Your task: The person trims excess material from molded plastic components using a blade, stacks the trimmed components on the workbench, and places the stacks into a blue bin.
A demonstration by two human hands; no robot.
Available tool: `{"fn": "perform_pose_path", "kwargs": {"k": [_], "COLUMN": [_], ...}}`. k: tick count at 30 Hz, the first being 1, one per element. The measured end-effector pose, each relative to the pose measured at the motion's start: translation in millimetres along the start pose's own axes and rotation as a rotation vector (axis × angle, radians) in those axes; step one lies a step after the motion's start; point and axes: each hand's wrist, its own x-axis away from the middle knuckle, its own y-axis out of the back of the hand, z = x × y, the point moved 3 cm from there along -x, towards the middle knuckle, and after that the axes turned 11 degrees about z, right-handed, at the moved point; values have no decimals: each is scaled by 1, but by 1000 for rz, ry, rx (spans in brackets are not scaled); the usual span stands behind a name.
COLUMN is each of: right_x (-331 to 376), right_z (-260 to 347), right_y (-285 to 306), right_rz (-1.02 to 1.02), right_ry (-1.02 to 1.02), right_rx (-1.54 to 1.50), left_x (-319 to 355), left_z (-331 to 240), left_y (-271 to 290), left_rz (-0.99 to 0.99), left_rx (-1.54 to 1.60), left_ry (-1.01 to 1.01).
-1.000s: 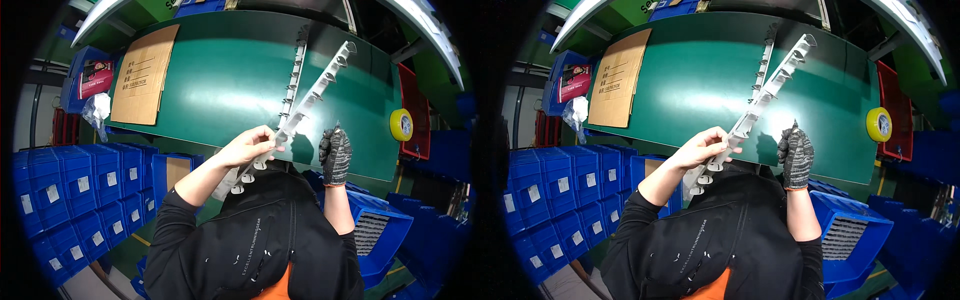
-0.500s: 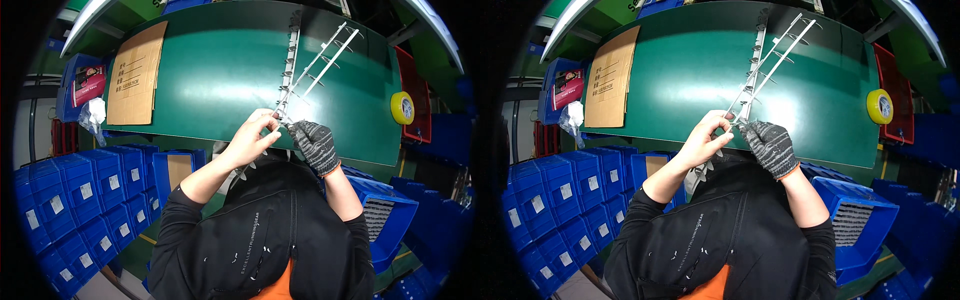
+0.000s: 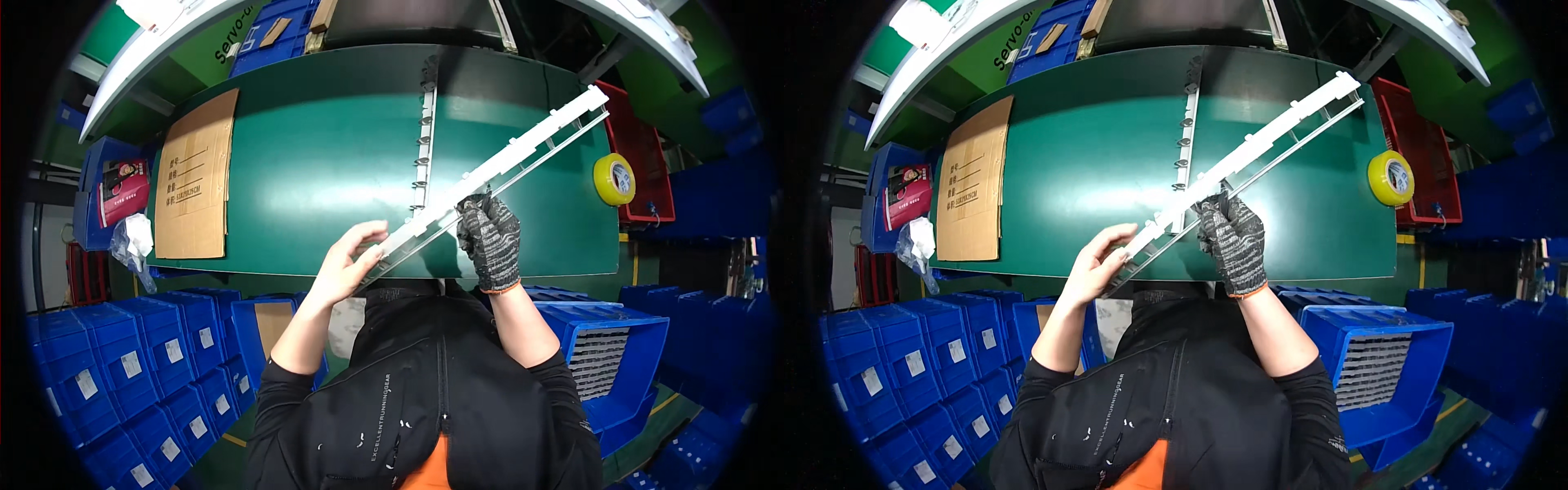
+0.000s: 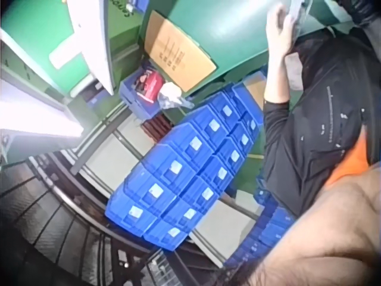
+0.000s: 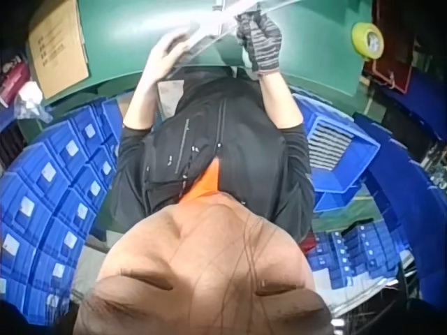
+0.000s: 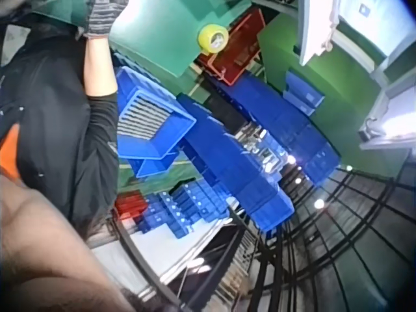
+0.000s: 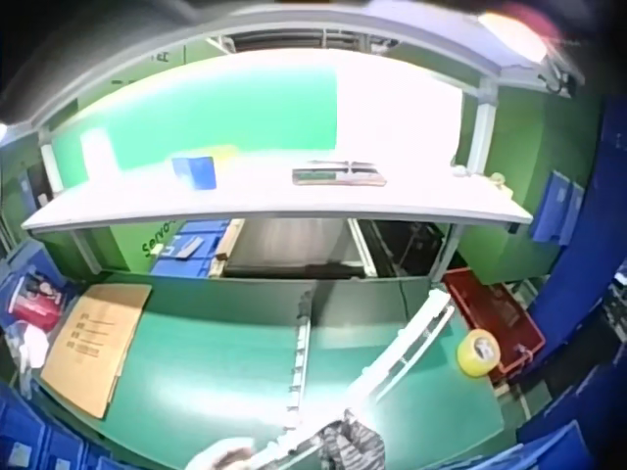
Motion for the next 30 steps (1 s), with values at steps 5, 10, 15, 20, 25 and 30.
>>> {"fn": "perform_pose_path", "kwargs": {"k": [5,10,15,20,25,30], "right_x": [-7,12,13,16,24,6], "right_z": [-4,-7,-18,-28,-39,-24], "right_y": [-2,-25,-32,-33,-25,5], "right_rz": [-114,274,307,258,637,428], "right_ry": [339,350,376,491,-506,-233], "right_rx": [132,694,943,939,-492,-679], "left_x": [5,-7,-9,-11,-13,-5], "left_z": [15,4,2,1,-12,20], "left_y": [-12,-26,-33,-36,-27,-22], "left_rz": [90,-66,-97,-131,-282,-166], "left_rx": [396,593,678,625,-223,150], "left_ry": [170,35,5,13,-144,47]}}
